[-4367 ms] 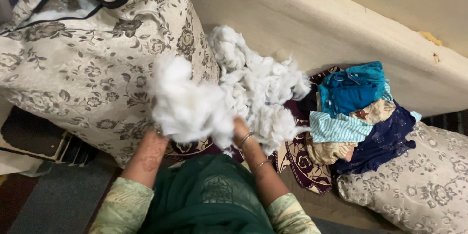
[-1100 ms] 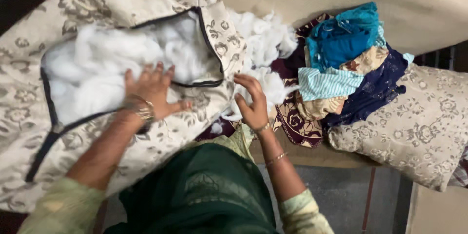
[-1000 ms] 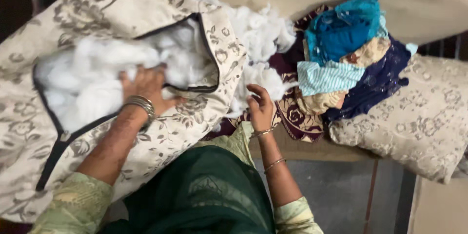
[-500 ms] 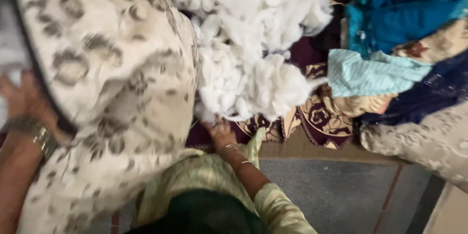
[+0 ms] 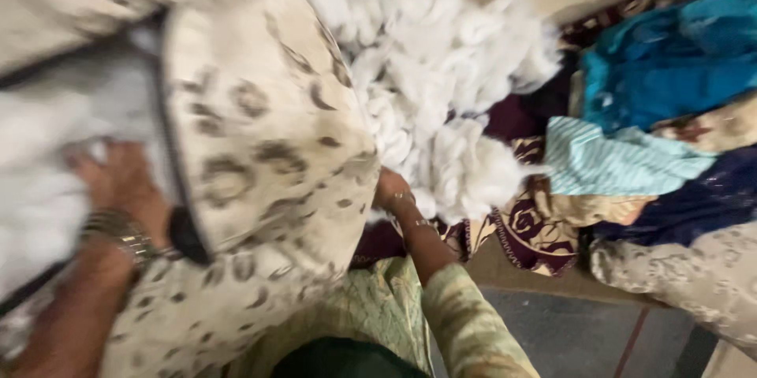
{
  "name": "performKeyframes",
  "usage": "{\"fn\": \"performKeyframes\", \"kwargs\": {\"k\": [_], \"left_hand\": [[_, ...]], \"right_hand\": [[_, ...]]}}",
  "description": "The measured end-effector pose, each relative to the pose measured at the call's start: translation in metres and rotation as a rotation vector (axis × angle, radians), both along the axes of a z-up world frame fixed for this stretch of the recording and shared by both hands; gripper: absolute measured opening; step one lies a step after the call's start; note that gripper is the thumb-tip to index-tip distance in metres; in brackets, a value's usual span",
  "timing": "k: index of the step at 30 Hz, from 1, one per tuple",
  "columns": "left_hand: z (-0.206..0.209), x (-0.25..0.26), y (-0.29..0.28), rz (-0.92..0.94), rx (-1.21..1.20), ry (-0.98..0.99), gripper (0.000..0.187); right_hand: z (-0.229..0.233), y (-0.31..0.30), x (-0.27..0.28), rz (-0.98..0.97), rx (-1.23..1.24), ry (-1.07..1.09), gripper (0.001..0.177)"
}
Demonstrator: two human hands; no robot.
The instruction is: The person picks up clumps of white synthetic stuffing and places them into the zippered opening of a floral-patterned pillow cover.
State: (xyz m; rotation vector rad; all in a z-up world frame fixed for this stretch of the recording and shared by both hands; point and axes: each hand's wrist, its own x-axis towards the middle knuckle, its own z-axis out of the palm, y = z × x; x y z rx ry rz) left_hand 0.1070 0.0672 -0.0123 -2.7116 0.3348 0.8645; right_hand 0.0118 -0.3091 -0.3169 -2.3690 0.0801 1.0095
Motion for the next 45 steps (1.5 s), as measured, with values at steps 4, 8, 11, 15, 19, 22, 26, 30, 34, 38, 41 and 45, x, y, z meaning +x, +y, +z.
{"fn": "performKeyframes", "kwargs": {"k": [4, 8, 11, 15, 19, 22, 26, 30, 34, 38, 41, 45], "left_hand": [[0.031, -0.016, -0.024, 0.107, -0.075, 0.003, 0.108], [0.080, -0.017, -0.040, 0.138, -0.171, -0.054, 0.113], [0.103, -0.036, -0.052, 0.138, -0.286, -0.097, 0.117], [0.137, -0.058, -0.064, 0.134, -0.357, -0.082, 0.103], [0.154, -0.080, -0.087, 0.088, -0.425, -0.063, 0.087], [0.142, -0.100, -0.102, 0.092, -0.483, -0.053, 0.063], [0.137, -0.134, -0.080, 0.384, -0.673, -0.179, 0.038], [0.194, -0.173, -0.051, 0.123, -0.354, -0.010, 0.028], [0.240, -0.189, -0.066, 0.237, -0.581, -0.058, 0.042], [0.245, -0.179, -0.083, 0.219, -0.815, -0.558, 0.094], [0.232, -0.162, -0.083, 0.182, -1.015, -0.712, 0.099], [0.202, -0.144, -0.064, 0.487, -1.180, -0.482, 0.051]], "right_hand": [[0.132, -0.011, -0.015, -0.022, -0.081, -0.240, 0.054], [0.259, -0.045, -0.038, -0.348, -0.015, -0.551, 0.059], [0.319, -0.075, -0.045, -0.774, 0.042, -0.291, 0.063], [0.378, -0.126, -0.054, -0.966, 0.545, -0.837, 0.038], [0.422, -0.121, -0.020, -0.982, 0.576, -0.994, 0.039], [0.435, -0.065, 0.004, -0.667, 0.535, -1.001, 0.041], [0.417, 0.032, 0.032, -0.113, 0.453, -0.843, 0.043], [0.374, 0.095, 0.039, 0.226, 0.322, -0.695, 0.045], [0.363, 0.103, 0.051, 0.323, 0.348, -0.637, 0.047], [0.391, 0.099, 0.054, 0.374, 0.485, -0.595, 0.049], [0.416, 0.096, 0.041, 0.450, 0.621, -0.576, 0.050], [0.422, 0.080, 0.030, -0.001, 0.832, -0.202, 0.050]]}}
